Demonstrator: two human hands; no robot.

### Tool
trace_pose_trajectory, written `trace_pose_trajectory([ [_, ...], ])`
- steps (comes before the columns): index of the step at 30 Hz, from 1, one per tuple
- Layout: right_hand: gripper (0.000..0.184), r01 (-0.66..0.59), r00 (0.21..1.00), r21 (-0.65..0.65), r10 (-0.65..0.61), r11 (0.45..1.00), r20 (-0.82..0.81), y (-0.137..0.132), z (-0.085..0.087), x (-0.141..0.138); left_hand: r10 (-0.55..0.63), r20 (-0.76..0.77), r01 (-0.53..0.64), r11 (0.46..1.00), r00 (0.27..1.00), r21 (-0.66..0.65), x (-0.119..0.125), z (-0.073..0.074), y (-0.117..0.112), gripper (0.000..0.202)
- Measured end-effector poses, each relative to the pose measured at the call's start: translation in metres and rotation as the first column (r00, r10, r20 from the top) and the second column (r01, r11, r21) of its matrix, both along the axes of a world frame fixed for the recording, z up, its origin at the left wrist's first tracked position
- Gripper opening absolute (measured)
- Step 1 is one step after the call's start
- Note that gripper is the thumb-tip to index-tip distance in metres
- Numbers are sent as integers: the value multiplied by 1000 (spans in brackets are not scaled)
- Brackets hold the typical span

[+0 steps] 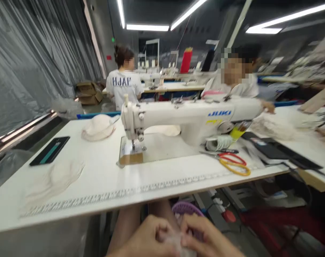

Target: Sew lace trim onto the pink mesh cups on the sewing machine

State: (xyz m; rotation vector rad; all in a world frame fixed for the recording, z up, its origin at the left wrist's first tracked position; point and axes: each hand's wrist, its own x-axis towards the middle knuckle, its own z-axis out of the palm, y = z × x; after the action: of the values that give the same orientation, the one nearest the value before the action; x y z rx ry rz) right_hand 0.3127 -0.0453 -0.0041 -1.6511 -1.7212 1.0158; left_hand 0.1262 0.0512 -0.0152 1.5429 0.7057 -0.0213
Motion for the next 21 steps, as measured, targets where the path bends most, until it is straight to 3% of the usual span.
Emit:
trace_pose_trajectory([
  [1, 37, 5, 996, -28, -7, 1000, -84, 2, 0, -1, 36, -1, -36, 999, 999, -27, -3, -2, -1, 27],
  [5, 37, -77, 960, -121, 40, 990, -276, 8, -8, -2, 12, 106, 3, 991, 994, -134, -11, -5, -4, 29],
  [8, 33, -114, 930, -142, 56, 983, -364, 7, -11, -3, 6, 102, 8, 991, 995, -133, -16, -4, -5, 29],
  [15, 29, -154, 928, -225, 63, 962, -367, 7, -15, -13, 3, 88, 5, 995, 996, -97, -20, 0, -8, 26],
  [21, 29, -168, 922, -302, 41, 938, -384, 8, -21, -14, 8, 28, -6, 999, 1000, -53, -30, -5, -6, 26],
])
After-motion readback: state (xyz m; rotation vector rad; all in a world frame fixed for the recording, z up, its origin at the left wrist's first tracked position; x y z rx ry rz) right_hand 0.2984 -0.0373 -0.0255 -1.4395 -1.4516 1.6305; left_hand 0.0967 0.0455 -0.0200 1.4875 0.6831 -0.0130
